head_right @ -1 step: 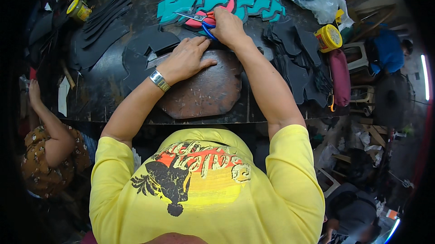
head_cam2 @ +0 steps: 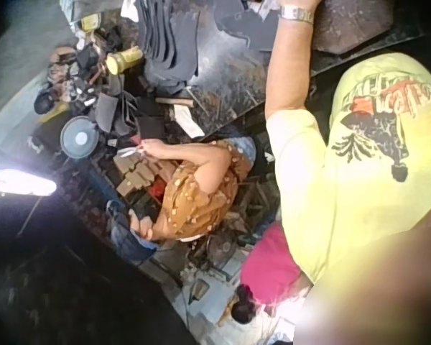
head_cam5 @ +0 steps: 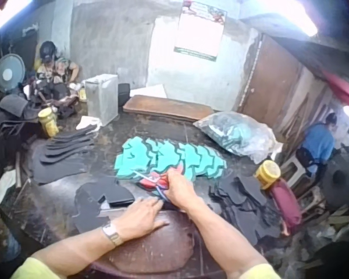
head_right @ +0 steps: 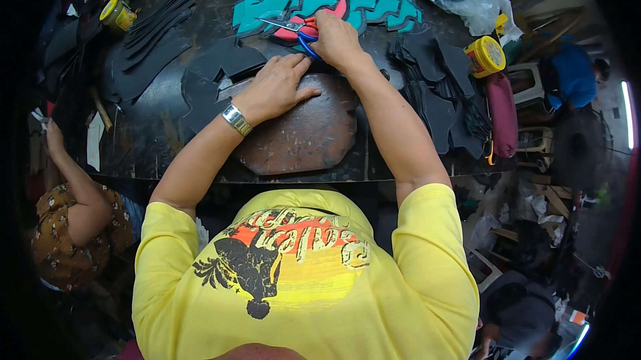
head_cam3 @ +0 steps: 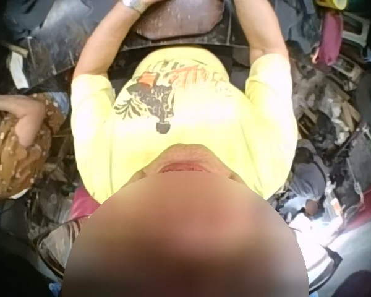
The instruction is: The person uses a hammer and punch to mark and shape a teal rubber piece, then switches to a black rubber piece, trimming its edges with scissors. They then work on a pink rubber piece, using the hammer and punch to create indentations along its edge.
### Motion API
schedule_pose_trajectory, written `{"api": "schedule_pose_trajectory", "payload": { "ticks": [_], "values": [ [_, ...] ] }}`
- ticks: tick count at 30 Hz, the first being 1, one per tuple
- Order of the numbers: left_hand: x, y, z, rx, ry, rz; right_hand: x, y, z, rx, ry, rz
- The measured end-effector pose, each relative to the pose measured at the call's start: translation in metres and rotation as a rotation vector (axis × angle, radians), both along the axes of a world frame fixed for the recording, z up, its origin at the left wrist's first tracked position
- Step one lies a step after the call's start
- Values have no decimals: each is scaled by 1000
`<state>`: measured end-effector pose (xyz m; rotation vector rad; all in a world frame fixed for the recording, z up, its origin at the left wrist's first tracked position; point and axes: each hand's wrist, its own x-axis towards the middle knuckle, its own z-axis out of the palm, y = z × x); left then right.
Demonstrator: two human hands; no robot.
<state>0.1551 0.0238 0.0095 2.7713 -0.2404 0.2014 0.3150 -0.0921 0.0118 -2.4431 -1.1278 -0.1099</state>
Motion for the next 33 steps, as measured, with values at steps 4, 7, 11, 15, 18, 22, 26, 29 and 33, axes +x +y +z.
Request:
{"api": "schedule_pose_trajectory", "payload": {
  "ticks": [4,7,11,15,18,22,26,29,33],
  "values": [
    [10,-3,2,18,-57,36,1,6,3,-22,-13,-16],
    [17,-4,0,81,-9,46,1,5,4,-49,-25,-41],
    [21,-4,-8,83,-28,59,1,0,4,-31,-36,-36],
    [20,-4,-13,53,-124,71,-1,-4,3,107,74,-79],
    [21,-4,-9,73,-29,59,-3,-3,2,66,55,-58],
    [21,-5,0,90,56,67,-5,-1,-2,9,1,-65],
    [19,-7,1,64,55,112,1,-5,-1,115,34,-50],
    [20,-9,-3,90,-30,126,12,-15,13,263,96,-52],
    [30,-7,-3,95,-7,89,29,-37,44,494,352,-30]
  ]
}}
